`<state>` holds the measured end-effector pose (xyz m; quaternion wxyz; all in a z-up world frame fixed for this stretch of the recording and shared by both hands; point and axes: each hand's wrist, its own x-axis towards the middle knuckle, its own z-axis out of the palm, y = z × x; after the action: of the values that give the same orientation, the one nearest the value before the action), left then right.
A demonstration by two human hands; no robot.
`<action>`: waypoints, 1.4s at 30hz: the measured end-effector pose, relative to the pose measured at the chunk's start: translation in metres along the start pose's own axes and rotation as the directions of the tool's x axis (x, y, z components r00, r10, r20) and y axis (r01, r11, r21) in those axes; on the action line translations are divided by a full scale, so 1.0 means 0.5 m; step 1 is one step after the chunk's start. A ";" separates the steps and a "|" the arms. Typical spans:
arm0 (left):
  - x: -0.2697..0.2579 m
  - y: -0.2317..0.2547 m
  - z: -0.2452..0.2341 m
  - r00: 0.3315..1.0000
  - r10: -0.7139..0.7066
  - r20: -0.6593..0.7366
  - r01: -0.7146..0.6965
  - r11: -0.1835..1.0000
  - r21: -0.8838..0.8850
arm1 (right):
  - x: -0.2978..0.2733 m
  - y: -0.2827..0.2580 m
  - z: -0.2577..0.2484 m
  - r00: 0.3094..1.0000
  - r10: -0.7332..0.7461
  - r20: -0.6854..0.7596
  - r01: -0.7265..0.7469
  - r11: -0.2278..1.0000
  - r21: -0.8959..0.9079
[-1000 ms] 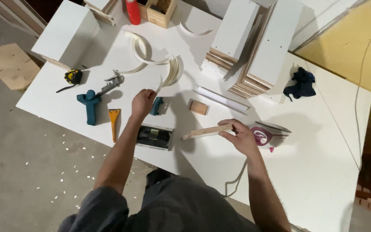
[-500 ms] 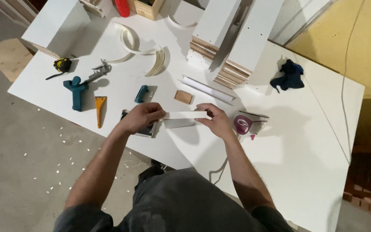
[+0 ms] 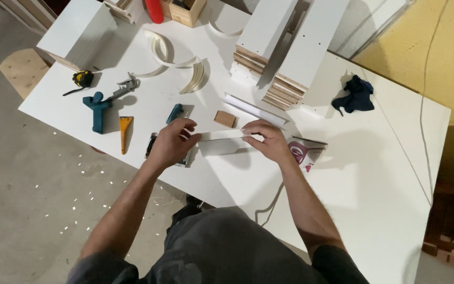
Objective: The person applies white edge banding to a wooden board by placing the strip, ironing it with a clothes iron, and pressing it with a wooden block. They then use a hand saw and a scraper to trim the excess banding flush with the board's edge. The process is repeated on a second board.
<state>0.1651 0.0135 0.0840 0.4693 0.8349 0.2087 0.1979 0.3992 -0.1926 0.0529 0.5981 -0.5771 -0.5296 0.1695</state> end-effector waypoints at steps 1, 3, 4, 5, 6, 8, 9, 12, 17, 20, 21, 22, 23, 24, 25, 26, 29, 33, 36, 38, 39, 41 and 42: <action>-0.004 0.011 -0.006 1.000 -0.002 -0.002 0.002 1.000 -0.001 | 0.002 0.001 -0.003 1.000 0.001 0.003 -0.001 1.000 0.000; -0.011 0.031 -0.018 0.971 0.210 0.118 -0.223 0.968 0.112 | 0.006 0.003 -0.009 0.996 -0.067 0.058 0.070 0.995 -0.064; -0.010 0.007 -0.009 0.971 0.208 0.117 -0.221 0.969 0.110 | 0.005 0.003 -0.010 0.996 -0.065 0.060 0.069 0.996 -0.065; -0.008 -0.017 0.001 0.954 0.288 0.085 -0.298 0.940 0.165 | 0.008 0.002 -0.012 0.996 -0.065 0.068 0.071 0.993 -0.091; -0.004 -0.041 0.011 0.929 0.366 0.058 -0.369 0.903 0.221 | 0.011 0.002 -0.014 0.995 -0.065 0.076 0.074 0.990 -0.116; -0.004 -0.045 0.012 0.928 0.370 0.046 -0.371 0.905 0.208 | 0.012 0.004 -0.016 0.995 -0.066 0.081 0.075 0.990 -0.119; -0.004 -0.048 0.012 0.927 0.374 0.039 -0.374 0.907 0.196 | 0.012 0.005 -0.015 0.994 -0.065 0.083 0.074 0.990 -0.120; -0.005 -0.059 0.016 0.921 0.388 0.015 -0.385 0.905 0.180 | 0.012 0.004 -0.014 0.995 -0.070 0.075 0.080 0.986 -0.143; -0.010 -0.062 0.018 0.918 0.396 -0.008 -0.390 0.908 0.155 | -0.008 0.008 0.000 0.998 -0.054 0.029 0.057 0.988 -0.140; -0.009 -0.047 0.009 0.908 0.418 -0.011 -0.415 0.904 0.107 | -0.013 0.007 0.000 0.998 -0.050 0.024 0.053 0.987 -0.152; -0.008 -0.041 0.005 0.906 0.424 -0.005 -0.422 0.902 0.094 | -0.015 0.006 -0.001 0.999 -0.041 0.025 0.045 0.987 -0.153; 0.000 -0.038 -0.004 0.906 0.423 0.000 -0.421 0.903 0.089 | -0.017 0.008 0.000 0.999 -0.036 0.022 0.039 0.987 -0.155; 0.008 -0.034 -0.012 0.904 0.426 0.026 -0.425 0.905 -0.032 | -0.021 0.010 -0.001 0.999 -0.035 0.034 0.040 0.986 -0.161; 0.016 -0.030 -0.020 0.901 0.431 0.051 -0.420 0.895 -0.154 | -0.025 0.011 -0.002 0.998 -0.035 0.046 0.042 0.985 -0.167; 0.040 -0.080 -0.008 0.900 0.433 0.055 -0.420 0.894 -0.159 | -0.025 0.014 0.001 0.999 -0.031 0.041 0.037 0.985 -0.171; 0.064 -0.130 0.004 0.935 0.354 0.022 -0.323 0.874 -0.363 | -0.026 0.017 0.003 0.999 -0.025 0.030 0.029 0.986 -0.166; 0.161 -0.245 0.073 0.970 0.236 0.049 -0.209 0.924 -0.320 | -0.030 0.016 0.011 1.000 -0.014 0.002 0.014 0.987 -0.161; 0.322 -0.378 0.254 0.921 0.285 0.265 -0.359 0.886 0.293 | -0.015 0.003 0.017 0.999 -0.017 -0.029 0.013 0.987 -0.162; 0.416 -0.500 0.414 0.818 0.417 0.396 -0.559 0.740 0.375 | 0.001 -0.012 0.023 0.999 -0.009 -0.037 0.003 0.987 -0.161; 0.448 -0.543 0.472 0.783 0.443 0.437 -0.613 0.670 0.419 | -0.001 -0.003 0.022 0.999 -0.005 -0.053 -0.004 0.985 -0.170; 0.460 -0.565 0.502 0.757 0.456 0.468 -0.651 0.597 0.470 | -0.004 0.002 0.021 0.998 -0.004 -0.055 -0.005 0.986 -0.168; 0.479 -0.592 0.516 0.732 0.459 0.504 -0.678 0.558 0.478 | 0.003 -0.005 0.021 0.998 -0.002 -0.062 -0.009 0.984 -0.177; 0.485 -0.606 0.522 0.714 0.454 0.533 -0.698 0.520 0.493 | 0.005 -0.010 0.022 0.998 -0.004 -0.060 -0.007 0.984 -0.180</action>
<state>0.4557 0.1033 -0.2712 0.0731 0.9848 -0.1130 0.1100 0.3889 -0.1863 0.0560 0.5592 -0.6339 -0.5241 0.1038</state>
